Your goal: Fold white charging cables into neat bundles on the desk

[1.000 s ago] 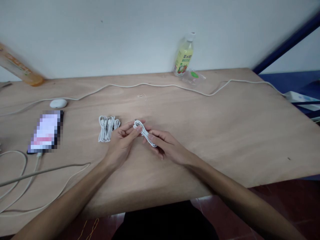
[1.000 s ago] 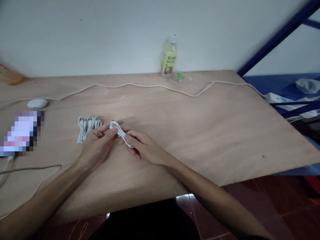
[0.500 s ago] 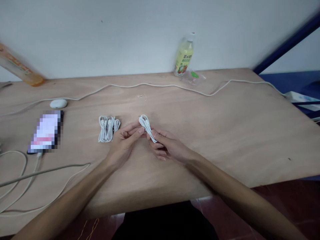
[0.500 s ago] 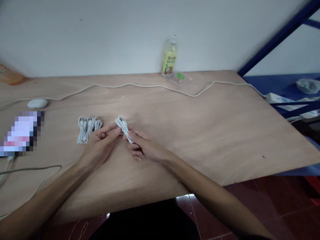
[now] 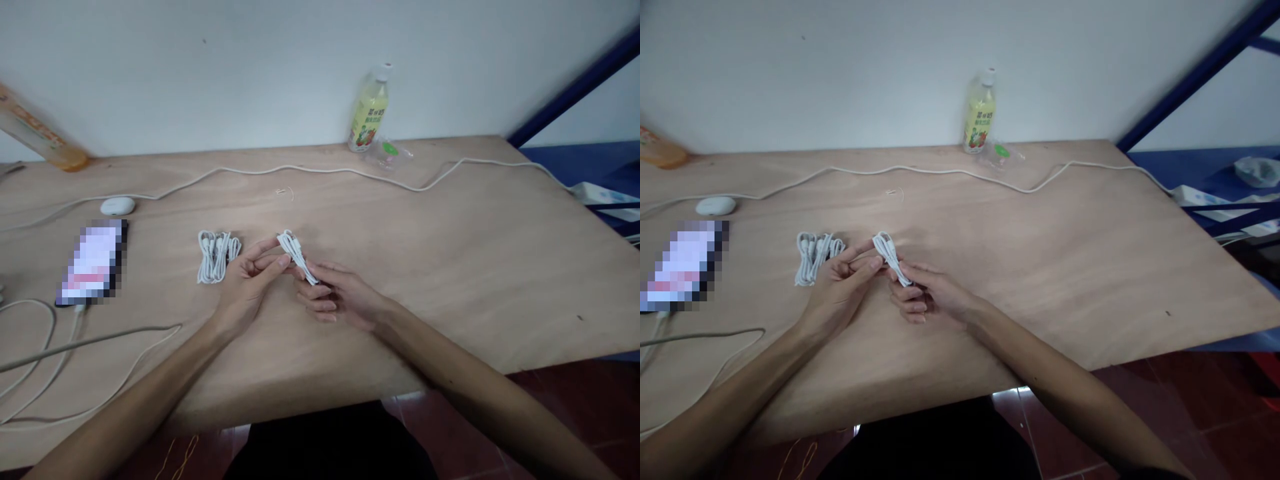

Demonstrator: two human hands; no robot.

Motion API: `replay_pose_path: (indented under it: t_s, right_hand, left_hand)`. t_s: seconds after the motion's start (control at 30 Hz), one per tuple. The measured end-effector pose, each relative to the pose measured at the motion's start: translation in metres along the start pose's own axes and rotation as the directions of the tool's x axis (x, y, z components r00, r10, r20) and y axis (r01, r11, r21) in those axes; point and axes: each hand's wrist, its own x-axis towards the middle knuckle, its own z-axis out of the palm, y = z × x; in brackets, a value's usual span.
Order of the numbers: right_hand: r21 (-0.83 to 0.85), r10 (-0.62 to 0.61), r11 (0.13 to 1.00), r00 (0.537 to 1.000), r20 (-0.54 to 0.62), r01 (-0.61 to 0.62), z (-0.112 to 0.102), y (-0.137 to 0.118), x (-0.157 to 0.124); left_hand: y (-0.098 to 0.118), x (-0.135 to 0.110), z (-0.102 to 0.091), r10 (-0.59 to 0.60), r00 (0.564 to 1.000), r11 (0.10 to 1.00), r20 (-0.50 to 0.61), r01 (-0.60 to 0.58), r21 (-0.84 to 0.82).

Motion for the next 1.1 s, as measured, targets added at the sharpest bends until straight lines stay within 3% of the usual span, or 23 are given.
replay_pose_path:
  t_s: [0.23, 0.3, 0.37, 0.43, 0.5, 0.6, 0.73, 1.1]
  right_hand:
    - [-0.04, 0.017, 0.999, 1.0, -0.004, -0.017, -0.003, 0.002, 0.001]
    - [-0.171, -0.035, 0.985, 0.999, -0.041, 0.027, -0.003, 0.006, 0.002]
    - [-0.421, -0.199, 0.897, 0.973, -0.114, 0.134, -0.002, 0.01, 0.003]
    - [-0.697, -0.472, 0.688, 0.855, -0.215, 0.204, -0.001, 0.012, 0.002]
    - [-0.835, -0.654, 0.503, 0.73, -0.199, 0.222, 0.001, 0.012, 0.001]
    - [-0.899, -0.754, 0.36, 0.646, -0.123, 0.249, 0.002, 0.011, -0.001]
    - [-0.938, -0.771, 0.26, 0.634, -0.059, 0.228, 0.002, 0.012, -0.002]
    - [-0.945, -0.799, 0.216, 0.6, -0.028, 0.244, -0.001, 0.014, 0.0]
  left_hand:
    - [0.001, 0.001, 0.0, 0.025, 1.0, 0.998, 0.019, -0.026, 0.058]
    - [0.001, 0.0, 0.0, 0.036, 0.999, 0.997, 0.014, -0.037, 0.066]
    - [0.002, 0.0, 0.0, 0.038, 0.999, 0.997, 0.002, -0.038, 0.06]
    - [0.003, 0.0, -0.001, 0.038, 0.999, 0.998, -0.012, -0.037, 0.046]
    - [0.002, 0.0, 0.0, 0.038, 0.999, 0.998, -0.014, -0.038, 0.043]
    - [0.002, 0.0, 0.001, 0.046, 0.999, 0.997, 0.002, -0.046, 0.067]
    - [0.003, -0.001, 0.003, 0.04, 0.999, 0.998, 0.022, -0.041, 0.054]
    - [0.001, -0.002, 0.002, 0.042, 0.999, 0.999, 0.012, -0.043, 0.029]
